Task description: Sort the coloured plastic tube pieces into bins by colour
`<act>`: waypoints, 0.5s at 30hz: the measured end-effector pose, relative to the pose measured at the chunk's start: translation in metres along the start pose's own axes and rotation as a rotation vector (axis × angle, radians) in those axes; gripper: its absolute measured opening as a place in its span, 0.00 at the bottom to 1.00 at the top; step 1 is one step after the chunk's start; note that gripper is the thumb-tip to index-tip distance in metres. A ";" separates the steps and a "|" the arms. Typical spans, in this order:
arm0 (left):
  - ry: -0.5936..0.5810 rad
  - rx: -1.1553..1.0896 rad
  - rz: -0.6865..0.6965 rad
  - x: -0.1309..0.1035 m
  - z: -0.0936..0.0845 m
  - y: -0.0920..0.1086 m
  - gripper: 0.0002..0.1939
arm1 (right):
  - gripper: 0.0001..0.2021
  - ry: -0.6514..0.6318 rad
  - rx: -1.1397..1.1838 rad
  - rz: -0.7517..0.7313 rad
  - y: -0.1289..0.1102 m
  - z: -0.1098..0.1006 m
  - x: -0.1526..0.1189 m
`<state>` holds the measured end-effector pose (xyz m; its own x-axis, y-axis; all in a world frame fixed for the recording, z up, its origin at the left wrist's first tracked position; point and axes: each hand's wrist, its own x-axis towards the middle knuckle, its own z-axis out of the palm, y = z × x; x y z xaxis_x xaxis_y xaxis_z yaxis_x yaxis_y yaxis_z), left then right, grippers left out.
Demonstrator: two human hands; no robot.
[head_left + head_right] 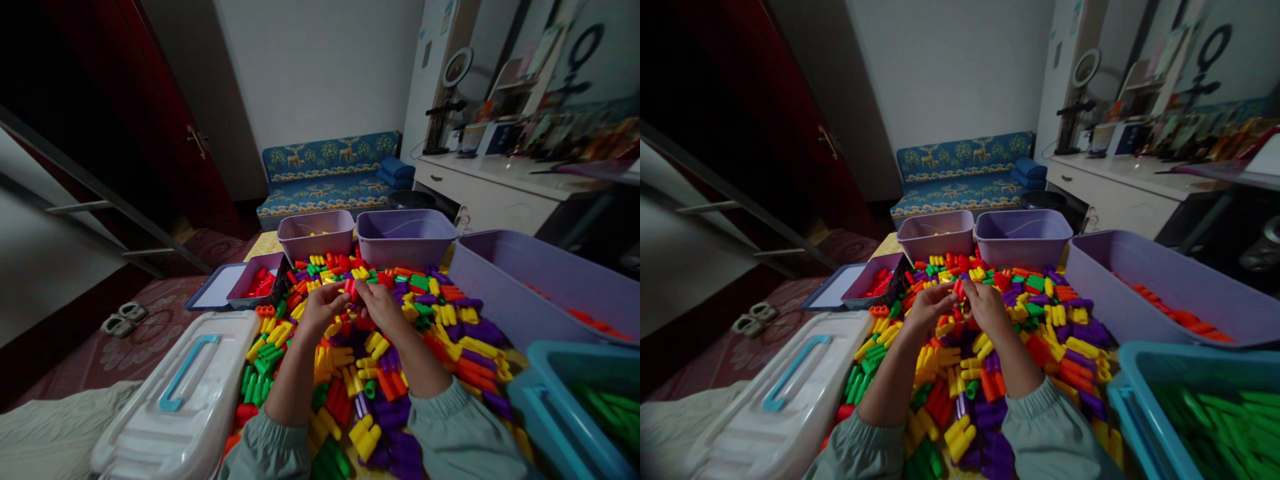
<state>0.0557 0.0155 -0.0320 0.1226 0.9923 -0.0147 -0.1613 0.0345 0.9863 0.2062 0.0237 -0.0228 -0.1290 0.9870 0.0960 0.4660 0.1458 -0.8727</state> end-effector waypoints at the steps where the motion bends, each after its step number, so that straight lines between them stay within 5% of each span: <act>1: 0.009 -0.021 -0.013 0.000 0.000 0.001 0.34 | 0.27 0.003 0.020 -0.015 0.001 0.000 0.000; 7: 0.117 -0.190 -0.075 -0.001 -0.003 0.002 0.26 | 0.18 0.034 0.158 -0.081 0.008 0.004 0.002; 15: 0.555 -0.777 -0.043 -0.001 -0.034 0.031 0.05 | 0.14 0.075 0.256 -0.066 0.010 0.005 0.003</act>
<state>0.0170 0.0196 -0.0065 -0.3059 0.8961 -0.3215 -0.7972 -0.0564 0.6011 0.2061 0.0282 -0.0339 -0.0821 0.9796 0.1832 0.2211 0.1971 -0.9551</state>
